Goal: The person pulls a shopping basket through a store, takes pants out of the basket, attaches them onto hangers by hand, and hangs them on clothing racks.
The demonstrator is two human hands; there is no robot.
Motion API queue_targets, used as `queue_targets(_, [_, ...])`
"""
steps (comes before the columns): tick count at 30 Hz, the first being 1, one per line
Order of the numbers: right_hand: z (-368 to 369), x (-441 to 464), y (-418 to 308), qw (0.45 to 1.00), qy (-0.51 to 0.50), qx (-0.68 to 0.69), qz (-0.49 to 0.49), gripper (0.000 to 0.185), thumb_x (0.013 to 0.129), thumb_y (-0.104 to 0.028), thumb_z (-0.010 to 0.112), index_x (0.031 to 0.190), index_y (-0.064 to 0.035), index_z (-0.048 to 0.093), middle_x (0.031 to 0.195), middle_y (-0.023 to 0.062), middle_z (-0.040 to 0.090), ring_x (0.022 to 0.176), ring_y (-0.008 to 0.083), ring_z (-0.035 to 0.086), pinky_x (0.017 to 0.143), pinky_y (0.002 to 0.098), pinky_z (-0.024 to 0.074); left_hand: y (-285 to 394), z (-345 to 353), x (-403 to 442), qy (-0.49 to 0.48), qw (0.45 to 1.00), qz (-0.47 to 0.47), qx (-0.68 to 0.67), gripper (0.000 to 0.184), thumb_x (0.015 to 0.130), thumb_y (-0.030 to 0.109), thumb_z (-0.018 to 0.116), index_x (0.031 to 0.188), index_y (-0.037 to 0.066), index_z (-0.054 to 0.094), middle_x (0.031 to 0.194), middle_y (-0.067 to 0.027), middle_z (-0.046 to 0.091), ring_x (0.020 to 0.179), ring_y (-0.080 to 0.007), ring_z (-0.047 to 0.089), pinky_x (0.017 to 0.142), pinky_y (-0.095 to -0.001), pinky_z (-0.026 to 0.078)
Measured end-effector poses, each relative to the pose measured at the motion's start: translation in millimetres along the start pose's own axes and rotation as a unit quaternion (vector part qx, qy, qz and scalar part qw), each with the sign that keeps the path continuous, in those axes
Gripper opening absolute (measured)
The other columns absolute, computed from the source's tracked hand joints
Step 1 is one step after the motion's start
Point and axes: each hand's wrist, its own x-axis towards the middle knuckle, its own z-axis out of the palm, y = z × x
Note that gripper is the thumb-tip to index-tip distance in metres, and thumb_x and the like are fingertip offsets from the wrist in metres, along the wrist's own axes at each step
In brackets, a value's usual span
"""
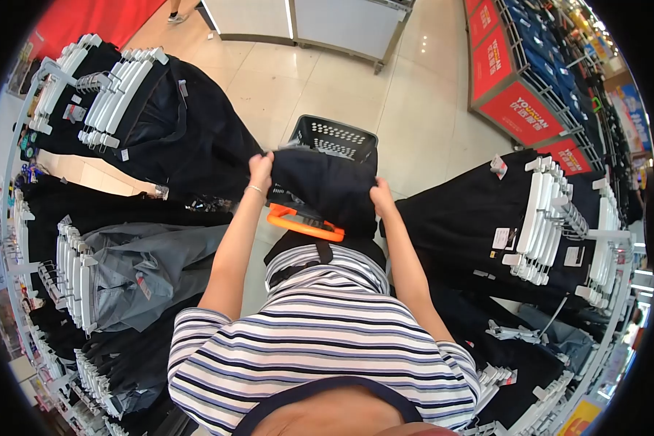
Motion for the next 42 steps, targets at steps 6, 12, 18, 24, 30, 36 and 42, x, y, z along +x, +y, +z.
queue_targets(6, [12,-42,1,0.974,-0.205,0.030,0.090,0.040,0.075,0.006,0.038,0.115,0.0068,0.044,0.111,0.0215,0.052,0.099,0.0269,0.056,0.084,0.0313,0.0447,-71,10,-10,0.016,0.982,-0.155,0.102,0.010,0.065,-0.004,0.055,0.073,-0.009,0.055,0.069,-0.0140,0.058,0.061,-0.0238,0.056,0.055,-0.0381,0.046])
queue_targets(12, [-70,-106,-1,0.946,0.075,0.310,0.060,0.033,0.083,0.001,0.037,0.116,0.0072,0.039,0.105,0.0210,0.053,0.094,0.0256,0.057,0.083,0.0310,0.0473,-106,31,14,0.001,0.961,-0.270,0.064,0.020,0.071,-0.009,0.045,0.088,-0.003,0.052,0.086,-0.0153,0.063,0.067,-0.0204,0.064,0.043,-0.0261,0.045])
queue_targets(18, [-165,-171,-4,0.774,0.619,0.097,-0.097,0.027,0.084,-0.003,0.051,0.108,0.0043,0.042,0.101,0.0157,0.051,0.089,0.0225,0.053,0.080,0.0284,0.0436,-96,78,4,-0.125,0.944,-0.296,0.078,0.040,0.066,-0.013,0.039,0.103,-0.001,0.046,0.097,-0.0158,0.061,0.074,-0.0233,0.063,0.048,-0.0263,0.047])
queue_targets(24, [-194,-150,-13,0.805,0.548,0.147,-0.172,0.042,0.081,-0.021,0.062,0.108,0.0069,0.045,0.106,0.0155,0.053,0.094,0.0231,0.053,0.084,0.0326,0.0404,-86,175,-30,-0.323,0.893,-0.263,0.172,0.028,0.080,0.003,0.047,0.107,0.002,0.045,0.098,-0.0131,0.061,0.077,-0.0222,0.063,0.061,-0.0287,0.048])
queue_targets(30, [-197,-128,-11,0.839,0.498,0.217,-0.004,0.045,0.088,-0.032,0.052,0.110,0.0076,0.049,0.107,0.0123,0.056,0.100,0.0197,0.052,0.084,0.0303,0.0409,-37,305,-118,-0.566,0.774,-0.087,0.271,0.042,0.083,0.034,0.057,0.110,0.003,0.048,0.100,-0.0094,0.061,0.089,-0.0156,0.060,0.072,-0.0252,0.043])
queue_targets(36, [-177,-190,-84,0.673,0.439,0.594,0.036,0.046,0.088,-0.039,0.048,0.115,-0.0012,0.049,0.113,0.0113,0.054,0.104,0.0216,0.052,0.088,0.0356,0.0420,-57,355,-161,-0.632,0.754,0.026,0.178,0.067,0.082,0.039,0.058,0.126,-0.004,0.032,0.125,-0.0159,0.043,0.113,-0.0226,0.044,0.095,-0.0320,0.035])
queue_targets(42, [-178,-246,-105,0.661,0.422,0.620,0.017,0.043,0.087,-0.032,0.052,0.119,-0.0038,0.045,0.114,0.0098,0.053,0.104,0.0227,0.052,0.088,0.0360,0.0420,-34,296,-203,-0.691,0.657,-0.294,0.067,0.050,0.085,0.022,0.056,0.125,-0.001,0.036,0.119,-0.0114,0.048,0.107,-0.0206,0.049,0.090,-0.0332,0.041])
